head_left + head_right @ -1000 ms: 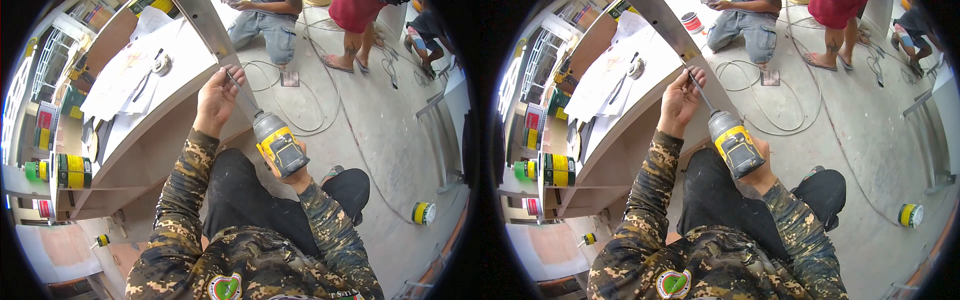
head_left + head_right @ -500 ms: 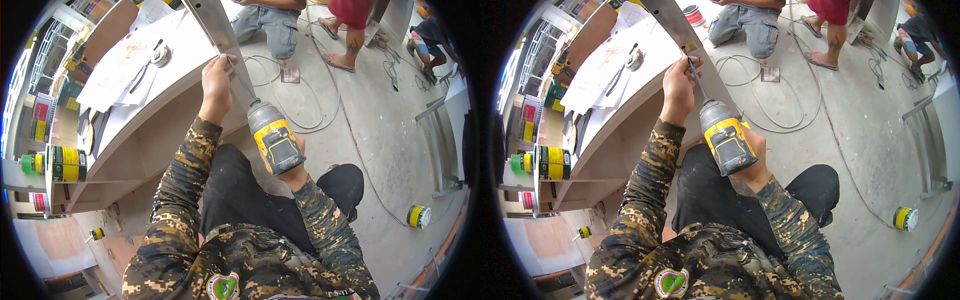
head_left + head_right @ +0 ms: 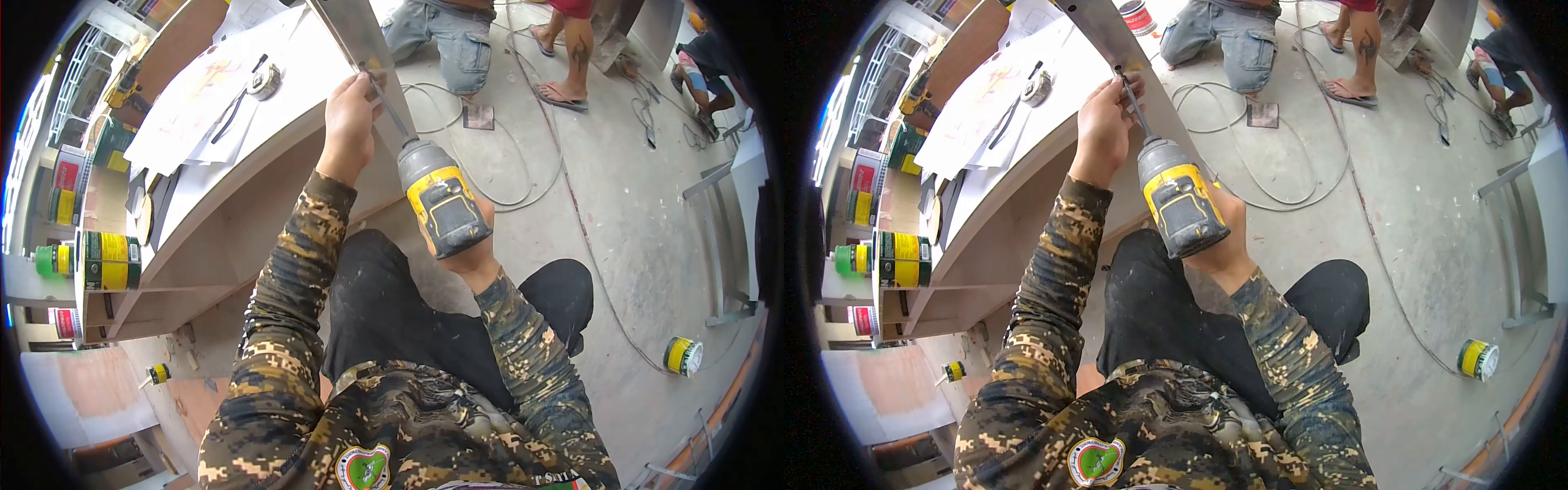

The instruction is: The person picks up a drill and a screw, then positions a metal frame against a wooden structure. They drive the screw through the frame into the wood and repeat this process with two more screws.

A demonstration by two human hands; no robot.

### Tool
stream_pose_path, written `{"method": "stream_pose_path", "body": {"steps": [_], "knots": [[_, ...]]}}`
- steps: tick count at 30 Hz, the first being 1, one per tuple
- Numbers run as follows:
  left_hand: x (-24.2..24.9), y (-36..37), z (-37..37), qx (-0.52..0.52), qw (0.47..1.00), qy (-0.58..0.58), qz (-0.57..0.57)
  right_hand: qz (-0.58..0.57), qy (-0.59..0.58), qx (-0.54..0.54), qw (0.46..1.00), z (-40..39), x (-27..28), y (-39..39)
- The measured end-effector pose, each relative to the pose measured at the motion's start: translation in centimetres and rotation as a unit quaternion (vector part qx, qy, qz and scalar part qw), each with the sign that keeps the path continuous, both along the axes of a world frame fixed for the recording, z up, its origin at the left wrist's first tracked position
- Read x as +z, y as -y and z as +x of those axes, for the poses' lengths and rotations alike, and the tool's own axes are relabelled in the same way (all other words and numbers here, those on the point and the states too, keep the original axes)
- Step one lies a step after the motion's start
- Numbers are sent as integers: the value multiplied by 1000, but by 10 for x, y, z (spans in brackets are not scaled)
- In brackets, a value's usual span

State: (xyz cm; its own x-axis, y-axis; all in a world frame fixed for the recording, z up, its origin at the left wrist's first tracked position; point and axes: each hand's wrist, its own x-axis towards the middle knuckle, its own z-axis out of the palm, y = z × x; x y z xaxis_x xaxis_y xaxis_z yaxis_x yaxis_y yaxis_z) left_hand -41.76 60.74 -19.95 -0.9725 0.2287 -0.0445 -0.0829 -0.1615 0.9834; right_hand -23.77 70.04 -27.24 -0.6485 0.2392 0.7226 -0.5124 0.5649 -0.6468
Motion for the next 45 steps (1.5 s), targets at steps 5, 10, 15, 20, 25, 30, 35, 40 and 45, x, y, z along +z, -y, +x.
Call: {"method": "stream_pose_path", "body": {"steps": [5,10,15,20,25,30,35,40,45], "knots": [[11,-5,7,8,999,43,13,-15,20,3,1000,0,1,-1],[16,-2,8,-22,998,54,28,6,19,-8,1000,1,2,-1],[18,2,-2,-39,994,97,23,-12,16,3,1000,1,4,-1],[30,9,-5,-106,962,215,130,-21,16,8,1000,1,3,-2],[24,9,-9,-109,919,263,272,-31,17,-1,999,2,7,1],[10,8,-17,-90,873,280,390,10,14,-9,1000,0,-2,-2],[2,8,-18,-85,835,322,438,20,15,-8,1000,-1,-3,-3],[-1,8,-19,-105,831,308,451,37,19,-19,999,-1,-3,-3],[0,6,-17,-87,844,299,437,30,14,-14,999,-2,-1,-3]]}}
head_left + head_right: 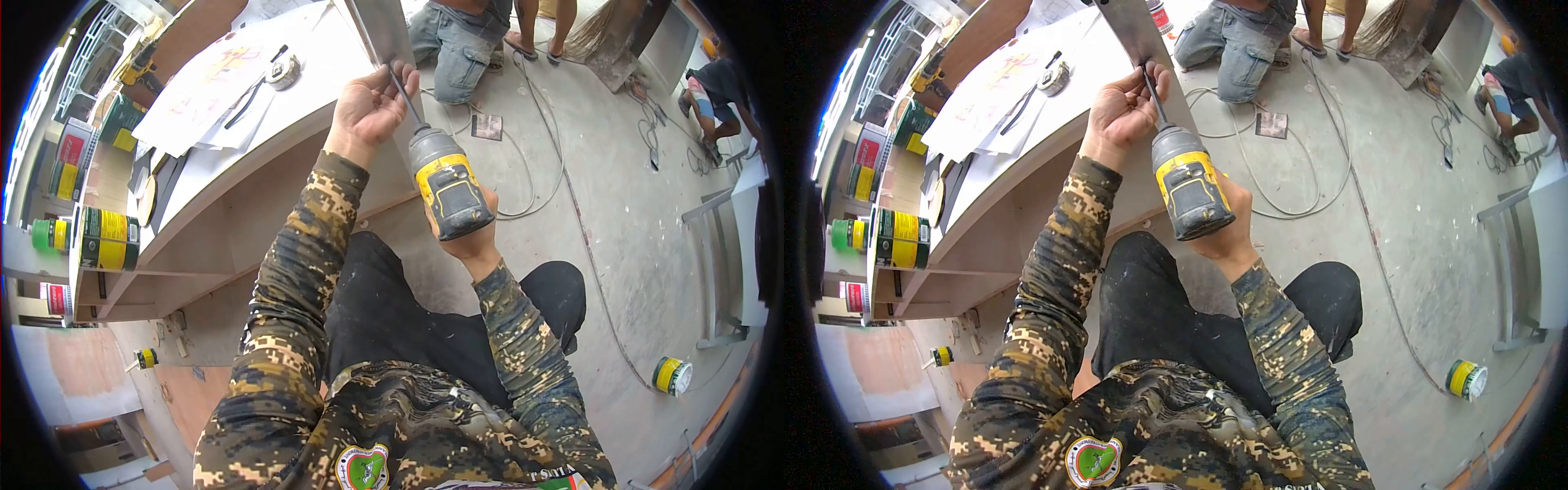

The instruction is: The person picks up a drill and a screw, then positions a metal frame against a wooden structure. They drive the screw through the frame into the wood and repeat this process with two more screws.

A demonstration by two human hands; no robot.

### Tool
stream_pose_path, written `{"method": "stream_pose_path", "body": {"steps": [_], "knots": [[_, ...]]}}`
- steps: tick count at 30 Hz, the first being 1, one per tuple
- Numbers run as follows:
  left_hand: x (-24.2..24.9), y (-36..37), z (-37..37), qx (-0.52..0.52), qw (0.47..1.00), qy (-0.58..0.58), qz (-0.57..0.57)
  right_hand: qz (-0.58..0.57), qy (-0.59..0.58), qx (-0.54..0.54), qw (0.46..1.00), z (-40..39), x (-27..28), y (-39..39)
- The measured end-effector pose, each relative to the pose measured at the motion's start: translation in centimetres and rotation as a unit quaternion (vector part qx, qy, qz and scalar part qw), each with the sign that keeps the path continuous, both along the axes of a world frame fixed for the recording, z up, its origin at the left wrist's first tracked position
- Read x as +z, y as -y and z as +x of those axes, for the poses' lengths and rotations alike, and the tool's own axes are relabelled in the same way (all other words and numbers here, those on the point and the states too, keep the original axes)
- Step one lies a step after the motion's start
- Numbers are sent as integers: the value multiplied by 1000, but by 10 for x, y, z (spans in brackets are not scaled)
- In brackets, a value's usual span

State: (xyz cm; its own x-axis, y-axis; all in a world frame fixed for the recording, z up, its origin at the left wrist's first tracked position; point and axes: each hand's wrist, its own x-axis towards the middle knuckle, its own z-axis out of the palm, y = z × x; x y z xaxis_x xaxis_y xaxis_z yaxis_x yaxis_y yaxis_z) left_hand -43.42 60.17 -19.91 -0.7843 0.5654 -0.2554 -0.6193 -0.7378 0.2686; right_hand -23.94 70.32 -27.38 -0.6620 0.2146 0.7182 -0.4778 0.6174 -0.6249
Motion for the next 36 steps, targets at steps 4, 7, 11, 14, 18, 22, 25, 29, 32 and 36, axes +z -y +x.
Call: {"method": "stream_pose_path", "body": {"steps": [4,7,11,14,18,22,25,29,32,36], "knots": [[-1,1,0,-9,1000,-7,13,2,-4,1,1000,0,2,0],[-2,2,-1,-19,999,-17,22,3,-5,7,1000,0,2,0],[-1,1,0,-18,1000,-17,13,-16,9,10,1000,0,1,0],[-1,1,0,-18,1000,-19,9,-9,1,4,1000,-1,0,0],[-3,2,0,-26,999,-22,17,-1,3,4,1000,0,0,-1],[-3,2,0,-30,999,-33,16,-5,5,5,1000,-1,-2,-1],[-1,1,1,-21,1000,-20,-2,1,7,2,1000,0,0,-1],[0,1,2,-16,1000,-23,-4,7,-7,0,1000,0,3,0],[0,1,1,-23,999,-22,7,25,-14,-9,1000,0,0,-1],[1,1,3,-16,1000,-22,1,14,-12,-3,1000,-2,-3,-1]]}}
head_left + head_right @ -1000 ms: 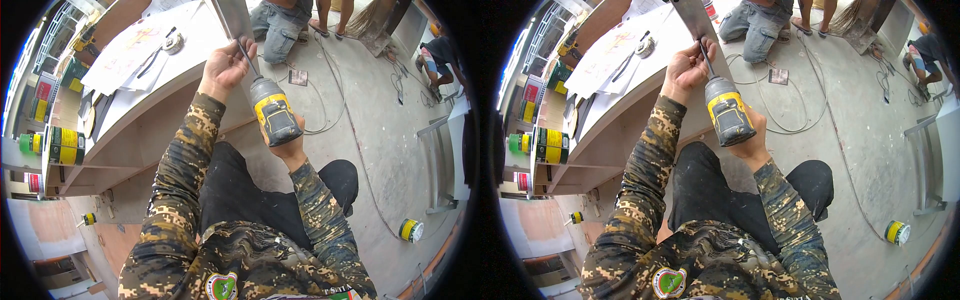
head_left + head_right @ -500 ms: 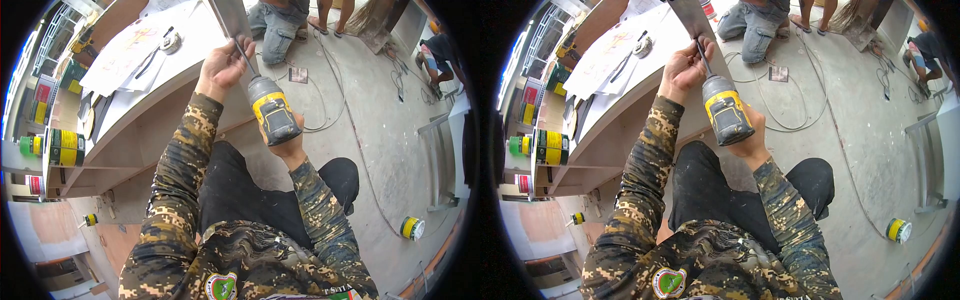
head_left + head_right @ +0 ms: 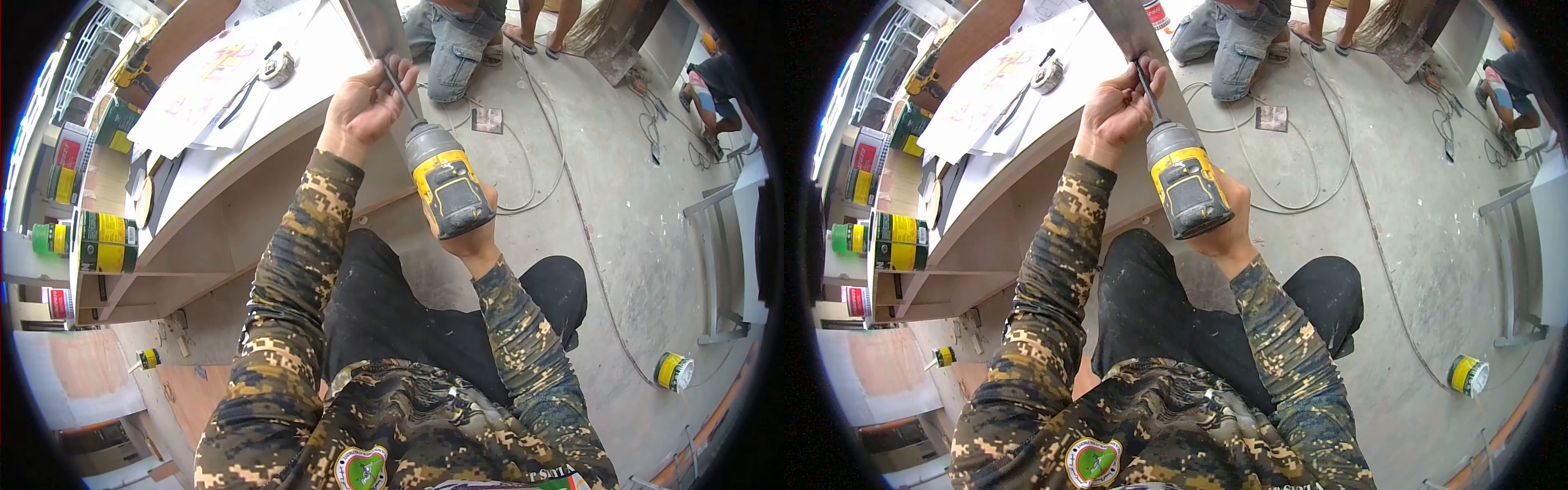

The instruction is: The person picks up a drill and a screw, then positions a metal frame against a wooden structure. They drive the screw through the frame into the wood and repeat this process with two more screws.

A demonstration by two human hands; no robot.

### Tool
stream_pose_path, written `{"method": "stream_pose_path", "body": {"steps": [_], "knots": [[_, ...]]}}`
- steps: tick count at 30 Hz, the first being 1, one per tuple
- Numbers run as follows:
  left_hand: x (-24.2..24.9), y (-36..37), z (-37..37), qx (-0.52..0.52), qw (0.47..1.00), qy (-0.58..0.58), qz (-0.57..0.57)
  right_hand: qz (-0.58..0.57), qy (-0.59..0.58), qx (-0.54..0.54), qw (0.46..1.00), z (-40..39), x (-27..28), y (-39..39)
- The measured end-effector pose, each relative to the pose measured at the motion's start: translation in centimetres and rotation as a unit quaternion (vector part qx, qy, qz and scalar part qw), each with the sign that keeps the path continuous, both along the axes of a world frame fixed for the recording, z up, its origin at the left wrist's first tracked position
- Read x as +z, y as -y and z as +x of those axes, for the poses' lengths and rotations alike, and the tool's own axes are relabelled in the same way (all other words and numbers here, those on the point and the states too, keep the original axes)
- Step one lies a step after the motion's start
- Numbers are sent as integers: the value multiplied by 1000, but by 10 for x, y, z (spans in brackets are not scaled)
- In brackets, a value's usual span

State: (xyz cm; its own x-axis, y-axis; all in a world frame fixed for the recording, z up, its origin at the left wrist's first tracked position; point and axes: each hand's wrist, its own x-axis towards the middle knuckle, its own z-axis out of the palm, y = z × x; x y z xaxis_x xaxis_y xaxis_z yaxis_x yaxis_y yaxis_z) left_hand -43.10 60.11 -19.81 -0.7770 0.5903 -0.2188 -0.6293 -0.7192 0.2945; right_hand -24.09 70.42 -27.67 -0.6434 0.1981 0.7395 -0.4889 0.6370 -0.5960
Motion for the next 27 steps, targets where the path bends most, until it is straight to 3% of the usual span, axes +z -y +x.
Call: {"method": "stream_pose_path", "body": {"steps": [17,27], "knots": [[-10,4,-4,-20,998,-23,50,1,-23,-5,1000,0,7,2],[0,2,5,-3,1000,-16,10,-87,29,21,996,3,15,4]]}}
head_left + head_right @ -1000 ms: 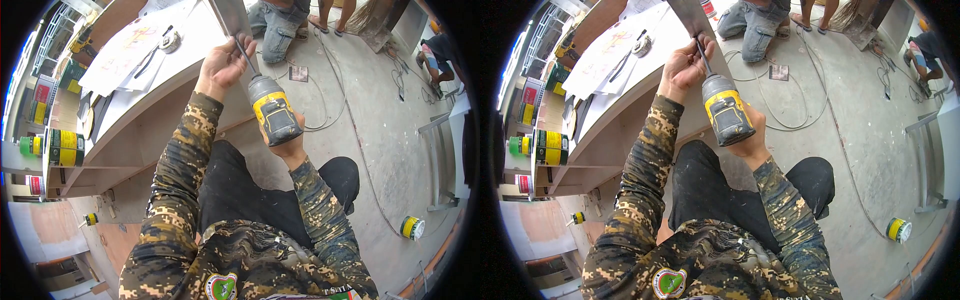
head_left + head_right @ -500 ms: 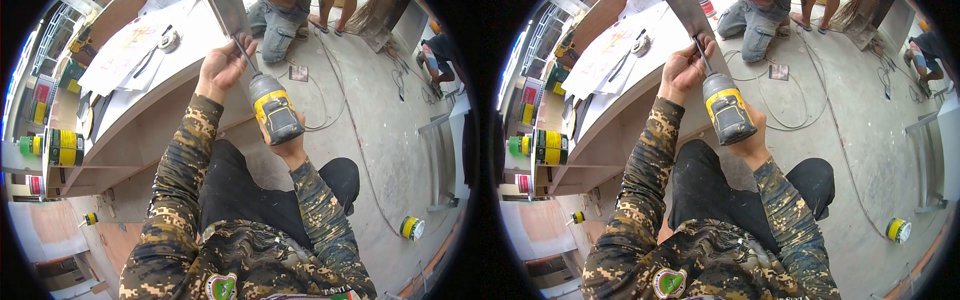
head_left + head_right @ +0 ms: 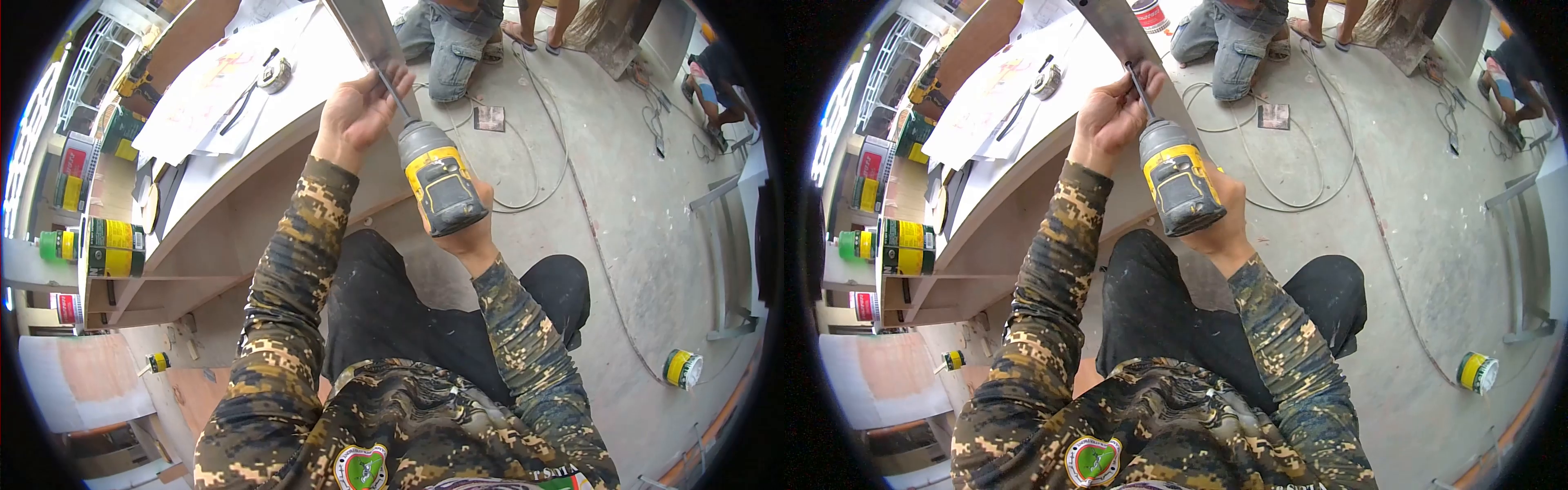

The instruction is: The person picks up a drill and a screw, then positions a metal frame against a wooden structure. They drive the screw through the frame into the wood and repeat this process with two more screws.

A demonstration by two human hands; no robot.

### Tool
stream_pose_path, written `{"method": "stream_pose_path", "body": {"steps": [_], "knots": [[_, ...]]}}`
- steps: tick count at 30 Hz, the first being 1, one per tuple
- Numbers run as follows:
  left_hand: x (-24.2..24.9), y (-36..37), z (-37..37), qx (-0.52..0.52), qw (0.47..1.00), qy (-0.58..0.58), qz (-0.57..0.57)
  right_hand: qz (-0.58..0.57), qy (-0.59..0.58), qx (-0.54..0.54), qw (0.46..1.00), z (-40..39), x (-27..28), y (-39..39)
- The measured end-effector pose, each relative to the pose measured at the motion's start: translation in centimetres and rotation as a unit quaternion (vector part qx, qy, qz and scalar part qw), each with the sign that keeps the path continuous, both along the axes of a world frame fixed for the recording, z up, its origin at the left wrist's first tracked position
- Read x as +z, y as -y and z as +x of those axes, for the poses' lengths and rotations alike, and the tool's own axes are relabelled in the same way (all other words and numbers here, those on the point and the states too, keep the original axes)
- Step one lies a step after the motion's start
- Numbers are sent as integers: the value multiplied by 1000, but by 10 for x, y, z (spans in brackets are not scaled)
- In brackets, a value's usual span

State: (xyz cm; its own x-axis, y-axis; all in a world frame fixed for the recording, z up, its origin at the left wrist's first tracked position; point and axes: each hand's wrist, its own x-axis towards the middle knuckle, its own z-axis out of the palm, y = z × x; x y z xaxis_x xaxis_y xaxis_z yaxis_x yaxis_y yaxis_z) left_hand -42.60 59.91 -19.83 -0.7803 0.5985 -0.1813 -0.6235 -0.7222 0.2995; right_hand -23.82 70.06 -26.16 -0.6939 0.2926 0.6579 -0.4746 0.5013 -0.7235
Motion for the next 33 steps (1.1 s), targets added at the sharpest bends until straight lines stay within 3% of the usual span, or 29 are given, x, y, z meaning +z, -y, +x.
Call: {"method": "stream_pose_path", "body": {"steps": [2,4,5,6,8,10,11,12,15,16,18,20,21,24,27,33], "knots": [[10,2,21,39,960,-108,-257,-33,8,8,999,1,0,0],[25,15,40,36,939,-139,-312,-56,18,27,998,1,-2,-1],[35,22,48,117,808,-358,-454,-60,15,22,998,0,-2,-1],[47,27,50,188,603,-545,-552,-76,7,37,996,-1,-1,0],[77,36,35,267,345,-752,-494,-95,-3,49,994,-1,0,1],[134,27,40,247,117,-843,-464,-85,15,38,996,2,3,1],[151,17,38,287,96,-859,-413,-88,12,35,995,1,3,1],[162,18,41,298,99,-819,-480,-97,13,36,995,1,3,1],[161,17,37,347,367,-760,-408,-90,19,32,995,0,2,1],[154,24,41,349,413,-733,-413,-77,27,25,996,1,2,1],[121,43,55,355,328,-730,-483,-75,28,27,996,1,0,1],[60,57,68,278,338,-840,-321,-71,29,30,997,0,4,0],[69,45,103,202,259,-889,-319,-68,22,31,997,0,7,1],[49,24,128,146,275,-890,-332,-39,28,42,998,4,9,3],[31,7,110,154,267,-906,-290,-125,31,58,990,0,1,5],[25,-3,106,175,312,-901,-244,-104,13,36,994,2,-14,6]]}}
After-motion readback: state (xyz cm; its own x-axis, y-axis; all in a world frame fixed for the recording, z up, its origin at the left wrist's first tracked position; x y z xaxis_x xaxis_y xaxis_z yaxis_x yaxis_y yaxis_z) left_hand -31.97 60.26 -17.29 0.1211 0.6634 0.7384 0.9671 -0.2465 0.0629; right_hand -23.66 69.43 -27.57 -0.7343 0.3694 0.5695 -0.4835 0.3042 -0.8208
